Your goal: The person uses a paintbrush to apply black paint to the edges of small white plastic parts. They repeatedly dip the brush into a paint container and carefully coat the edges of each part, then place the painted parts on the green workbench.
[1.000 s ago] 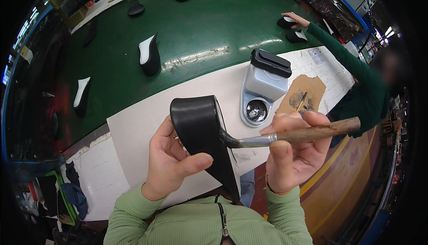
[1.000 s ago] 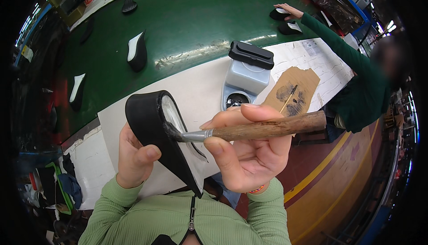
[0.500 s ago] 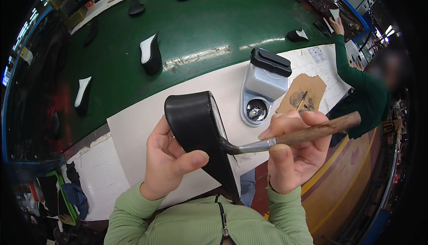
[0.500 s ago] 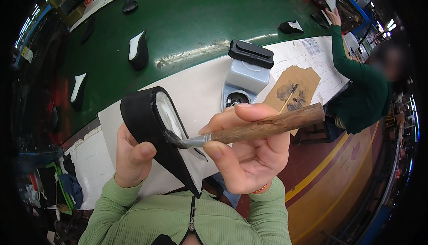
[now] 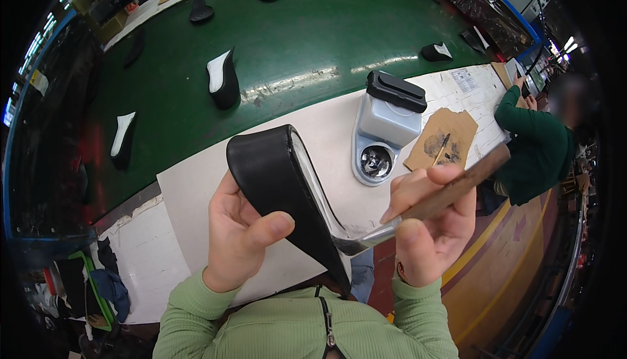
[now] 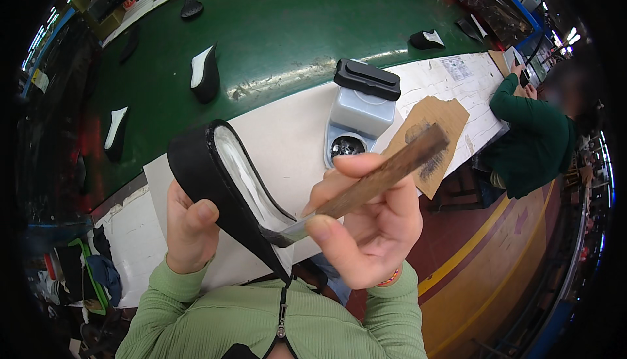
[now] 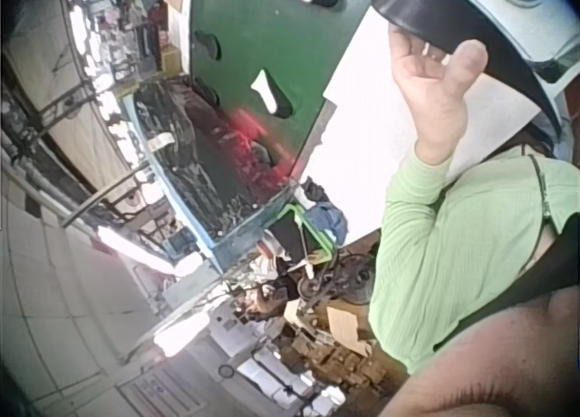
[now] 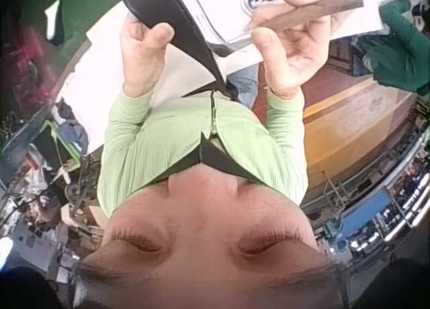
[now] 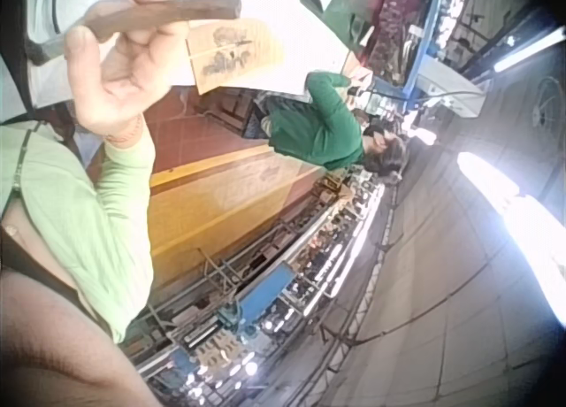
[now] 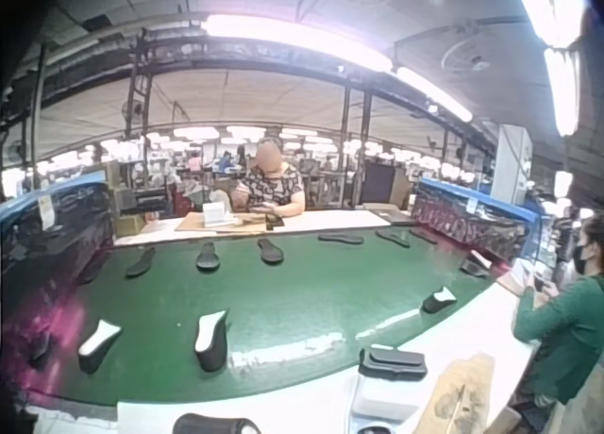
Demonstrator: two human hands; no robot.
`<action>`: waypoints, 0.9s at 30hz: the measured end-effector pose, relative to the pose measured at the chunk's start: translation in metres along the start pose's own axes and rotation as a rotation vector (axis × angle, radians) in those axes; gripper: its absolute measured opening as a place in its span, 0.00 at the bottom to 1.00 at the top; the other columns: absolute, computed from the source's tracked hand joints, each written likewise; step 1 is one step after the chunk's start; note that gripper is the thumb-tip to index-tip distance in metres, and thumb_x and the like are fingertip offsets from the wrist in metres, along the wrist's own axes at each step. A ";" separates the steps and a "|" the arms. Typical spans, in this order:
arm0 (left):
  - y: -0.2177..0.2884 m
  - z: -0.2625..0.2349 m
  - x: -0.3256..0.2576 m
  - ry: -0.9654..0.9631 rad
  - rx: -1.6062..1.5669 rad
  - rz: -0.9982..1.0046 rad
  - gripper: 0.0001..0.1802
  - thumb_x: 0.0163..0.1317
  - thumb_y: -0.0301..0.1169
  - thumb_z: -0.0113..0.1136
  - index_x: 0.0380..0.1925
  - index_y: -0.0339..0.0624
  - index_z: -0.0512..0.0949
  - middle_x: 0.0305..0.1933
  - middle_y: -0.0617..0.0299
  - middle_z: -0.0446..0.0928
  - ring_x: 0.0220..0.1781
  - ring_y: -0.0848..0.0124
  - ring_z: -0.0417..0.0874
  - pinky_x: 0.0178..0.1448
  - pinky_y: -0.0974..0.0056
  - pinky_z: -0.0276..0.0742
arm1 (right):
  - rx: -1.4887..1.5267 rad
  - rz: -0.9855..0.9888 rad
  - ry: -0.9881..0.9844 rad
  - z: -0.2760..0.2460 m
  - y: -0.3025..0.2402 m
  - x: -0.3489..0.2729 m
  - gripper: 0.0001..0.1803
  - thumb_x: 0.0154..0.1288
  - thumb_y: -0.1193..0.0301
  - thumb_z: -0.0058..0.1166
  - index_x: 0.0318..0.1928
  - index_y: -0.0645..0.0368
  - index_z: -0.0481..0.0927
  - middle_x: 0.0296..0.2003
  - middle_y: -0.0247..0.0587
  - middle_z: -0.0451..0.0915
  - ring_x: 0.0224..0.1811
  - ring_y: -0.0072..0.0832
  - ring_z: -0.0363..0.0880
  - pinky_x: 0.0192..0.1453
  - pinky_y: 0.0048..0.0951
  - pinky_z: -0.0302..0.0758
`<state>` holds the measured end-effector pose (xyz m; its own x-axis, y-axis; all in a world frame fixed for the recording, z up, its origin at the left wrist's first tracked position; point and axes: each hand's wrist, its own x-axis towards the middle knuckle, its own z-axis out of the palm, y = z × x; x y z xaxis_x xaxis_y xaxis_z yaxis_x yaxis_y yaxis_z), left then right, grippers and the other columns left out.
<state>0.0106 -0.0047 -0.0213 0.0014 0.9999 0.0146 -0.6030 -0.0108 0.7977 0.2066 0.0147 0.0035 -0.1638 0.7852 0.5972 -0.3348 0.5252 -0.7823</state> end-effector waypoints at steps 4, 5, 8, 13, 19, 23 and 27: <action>-0.002 0.001 -0.002 -0.034 -0.040 -0.026 0.37 0.44 0.27 0.69 0.54 0.31 0.62 0.53 0.55 0.70 0.54 0.67 0.73 0.60 0.63 0.68 | 0.010 -0.043 0.258 0.004 0.010 0.007 0.28 0.56 0.79 0.55 0.55 0.67 0.58 0.32 0.49 0.77 0.32 0.22 0.73 0.38 0.22 0.69; -0.003 0.002 -0.003 -0.048 -0.051 -0.027 0.37 0.44 0.27 0.69 0.54 0.32 0.62 0.52 0.55 0.71 0.53 0.68 0.74 0.59 0.63 0.69 | 0.025 -0.049 0.298 0.007 0.014 0.008 0.28 0.57 0.78 0.55 0.56 0.67 0.58 0.33 0.49 0.77 0.32 0.21 0.72 0.38 0.21 0.69; -0.005 0.002 -0.003 -0.057 -0.069 -0.051 0.37 0.44 0.27 0.68 0.54 0.32 0.62 0.52 0.55 0.71 0.53 0.68 0.74 0.59 0.63 0.69 | 0.027 -0.048 0.244 0.007 0.024 0.014 0.28 0.57 0.79 0.53 0.56 0.67 0.58 0.32 0.47 0.76 0.31 0.21 0.71 0.37 0.22 0.69; 0.000 -0.003 0.001 0.001 -0.093 -0.046 0.37 0.45 0.27 0.68 0.55 0.33 0.62 0.52 0.56 0.71 0.54 0.68 0.73 0.59 0.64 0.69 | 0.189 0.031 0.083 0.002 0.017 0.013 0.27 0.56 0.80 0.51 0.56 0.68 0.59 0.30 0.45 0.75 0.31 0.22 0.72 0.37 0.21 0.69; -0.002 0.003 0.003 -0.010 -0.014 -0.004 0.38 0.45 0.29 0.69 0.55 0.32 0.61 0.53 0.55 0.70 0.56 0.68 0.72 0.61 0.64 0.66 | 0.066 -0.061 0.281 0.012 0.015 0.009 0.27 0.57 0.81 0.52 0.56 0.68 0.58 0.32 0.49 0.77 0.30 0.20 0.72 0.36 0.19 0.69; -0.001 0.006 0.003 -0.015 -0.006 0.017 0.40 0.45 0.30 0.70 0.56 0.31 0.60 0.54 0.54 0.68 0.57 0.67 0.71 0.62 0.63 0.65 | 0.050 -0.092 0.247 0.015 0.016 0.010 0.28 0.56 0.83 0.53 0.56 0.67 0.57 0.32 0.50 0.77 0.30 0.20 0.73 0.37 0.19 0.70; 0.001 0.007 0.004 0.002 0.018 0.019 0.40 0.45 0.30 0.69 0.56 0.30 0.59 0.54 0.53 0.68 0.57 0.66 0.70 0.62 0.63 0.64 | 0.054 -0.082 0.218 0.014 0.014 0.009 0.29 0.55 0.84 0.53 0.56 0.68 0.57 0.32 0.50 0.77 0.31 0.22 0.74 0.39 0.20 0.71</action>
<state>0.0158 -0.0010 -0.0164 -0.0114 0.9995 0.0288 -0.5881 -0.0300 0.8082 0.1881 0.0242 0.0004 0.0684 0.7959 0.6016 -0.3887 0.5766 -0.7186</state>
